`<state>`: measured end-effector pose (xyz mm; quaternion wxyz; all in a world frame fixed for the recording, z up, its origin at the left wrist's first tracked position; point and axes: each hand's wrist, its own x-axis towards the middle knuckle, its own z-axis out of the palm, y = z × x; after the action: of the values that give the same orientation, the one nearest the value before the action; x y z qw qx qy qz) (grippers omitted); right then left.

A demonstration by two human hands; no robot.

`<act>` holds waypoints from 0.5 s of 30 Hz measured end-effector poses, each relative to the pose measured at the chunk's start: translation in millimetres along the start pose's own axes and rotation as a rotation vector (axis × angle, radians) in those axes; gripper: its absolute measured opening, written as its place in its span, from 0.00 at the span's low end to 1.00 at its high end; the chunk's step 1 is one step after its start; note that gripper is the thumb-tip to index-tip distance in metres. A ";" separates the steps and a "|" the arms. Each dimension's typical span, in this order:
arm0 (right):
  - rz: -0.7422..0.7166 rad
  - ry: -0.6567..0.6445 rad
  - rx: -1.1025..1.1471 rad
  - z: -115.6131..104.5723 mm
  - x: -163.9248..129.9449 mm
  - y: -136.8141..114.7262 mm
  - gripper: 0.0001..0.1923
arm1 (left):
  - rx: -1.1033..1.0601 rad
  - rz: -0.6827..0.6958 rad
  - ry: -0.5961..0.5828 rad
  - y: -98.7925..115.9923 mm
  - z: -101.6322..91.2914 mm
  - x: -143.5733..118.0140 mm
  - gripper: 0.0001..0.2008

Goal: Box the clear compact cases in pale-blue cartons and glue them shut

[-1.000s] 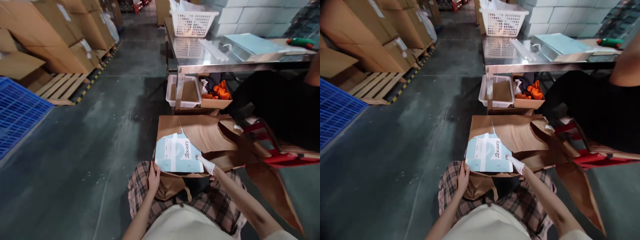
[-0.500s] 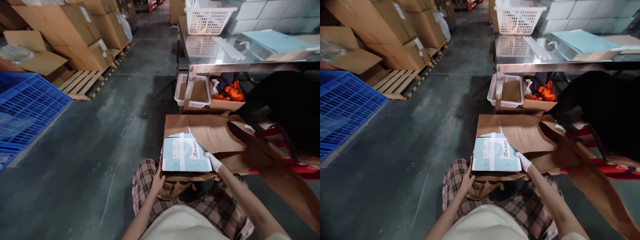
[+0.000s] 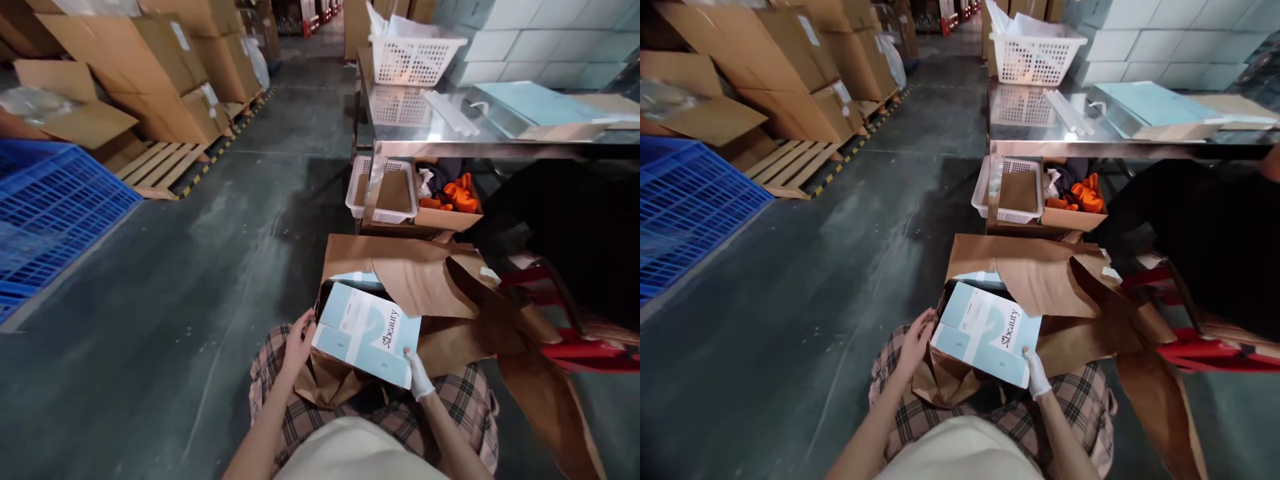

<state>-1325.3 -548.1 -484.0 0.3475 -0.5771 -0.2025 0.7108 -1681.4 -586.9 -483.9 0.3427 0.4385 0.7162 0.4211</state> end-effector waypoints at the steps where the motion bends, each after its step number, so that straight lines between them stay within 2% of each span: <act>1: 0.002 0.014 0.010 -0.9 -0.6 2.7 0.30 | 0.007 0.001 -0.031 6.9 4.1 17.9 0.29; 4: 0.018 0.030 0.028 -3.1 0.7 2.3 0.30 | 0.056 -0.033 -0.134 22.9 27.0 70.2 0.30; 6: 0.027 0.023 0.032 -4.5 1.2 -0.8 0.29 | 0.100 -0.058 -0.162 29.8 42.5 92.7 0.31; 11: 0.040 0.007 0.040 -6.4 -1.6 -3.6 0.25 | 0.162 -0.063 -0.105 35.0 61.6 103.4 0.36; 15: 0.046 0.010 0.031 -7.9 2.8 -6.8 0.27 | 0.151 -0.172 -0.205 29.4 61.8 112.7 0.35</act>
<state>-1316.3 -542.3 -483.2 0.3409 -0.5798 -0.1762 0.7187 -1661.1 -457.3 -496.4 0.4148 0.4408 0.7421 0.2879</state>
